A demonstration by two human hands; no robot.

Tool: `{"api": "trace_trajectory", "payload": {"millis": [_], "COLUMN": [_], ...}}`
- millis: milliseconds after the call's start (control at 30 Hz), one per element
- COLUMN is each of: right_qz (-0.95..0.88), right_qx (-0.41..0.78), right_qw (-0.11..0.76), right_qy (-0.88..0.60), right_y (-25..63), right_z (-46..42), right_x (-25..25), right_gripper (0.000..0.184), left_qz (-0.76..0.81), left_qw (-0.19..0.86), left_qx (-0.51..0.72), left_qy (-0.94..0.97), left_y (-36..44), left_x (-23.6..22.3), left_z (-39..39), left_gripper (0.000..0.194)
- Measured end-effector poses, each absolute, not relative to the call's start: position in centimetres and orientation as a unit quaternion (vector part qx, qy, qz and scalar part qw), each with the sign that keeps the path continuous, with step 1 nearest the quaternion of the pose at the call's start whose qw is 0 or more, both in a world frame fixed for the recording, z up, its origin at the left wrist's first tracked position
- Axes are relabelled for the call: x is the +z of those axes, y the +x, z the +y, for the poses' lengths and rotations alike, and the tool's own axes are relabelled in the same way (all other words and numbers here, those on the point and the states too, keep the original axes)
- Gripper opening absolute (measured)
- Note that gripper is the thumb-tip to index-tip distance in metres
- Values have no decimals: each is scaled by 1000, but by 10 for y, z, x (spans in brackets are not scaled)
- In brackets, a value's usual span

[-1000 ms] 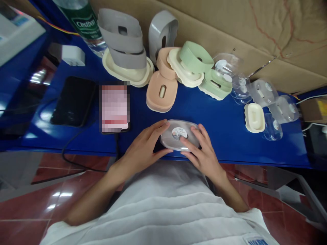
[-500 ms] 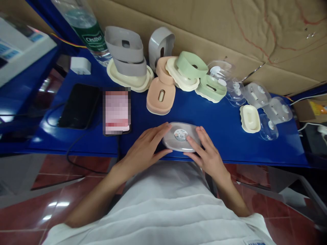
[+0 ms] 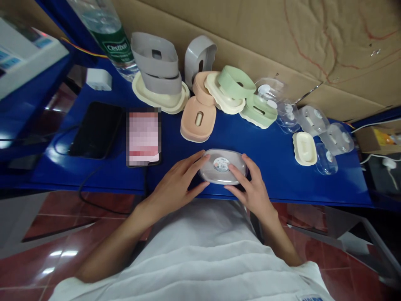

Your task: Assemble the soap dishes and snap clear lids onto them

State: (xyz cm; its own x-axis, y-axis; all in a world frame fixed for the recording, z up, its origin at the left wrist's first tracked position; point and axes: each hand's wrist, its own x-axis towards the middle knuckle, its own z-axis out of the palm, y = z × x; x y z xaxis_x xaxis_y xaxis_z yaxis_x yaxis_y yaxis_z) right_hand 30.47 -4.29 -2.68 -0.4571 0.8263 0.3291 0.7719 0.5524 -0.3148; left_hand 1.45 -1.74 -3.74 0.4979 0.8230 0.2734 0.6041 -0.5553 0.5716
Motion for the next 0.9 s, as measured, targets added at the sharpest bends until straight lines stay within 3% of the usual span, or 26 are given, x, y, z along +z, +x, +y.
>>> {"api": "trace_trajectory", "payload": {"millis": [267, 600, 733, 900], "right_qz": [-848, -820, -735, -566], "right_qx": [106, 97, 36, -154], "right_qw": [245, 216, 269, 334], "right_qy": [-457, -521, -621, -737], "right_y": [302, 329, 373, 449], "right_z": [-28, -47, -82, -128], "right_x": [-18, -18, -24, -36], "right_gripper": [72, 63, 61, 67], "left_qz": [426, 409, 404, 401], "left_qw": [260, 176, 173, 169], "left_qx": [315, 256, 242, 247], "left_qy": [807, 858, 865, 866], "left_y": [7, 6, 7, 8], "left_x": [-39, -47, -44, -43], "left_z": [-16, -12, -11, -12], "left_gripper": [59, 62, 48, 38]}}
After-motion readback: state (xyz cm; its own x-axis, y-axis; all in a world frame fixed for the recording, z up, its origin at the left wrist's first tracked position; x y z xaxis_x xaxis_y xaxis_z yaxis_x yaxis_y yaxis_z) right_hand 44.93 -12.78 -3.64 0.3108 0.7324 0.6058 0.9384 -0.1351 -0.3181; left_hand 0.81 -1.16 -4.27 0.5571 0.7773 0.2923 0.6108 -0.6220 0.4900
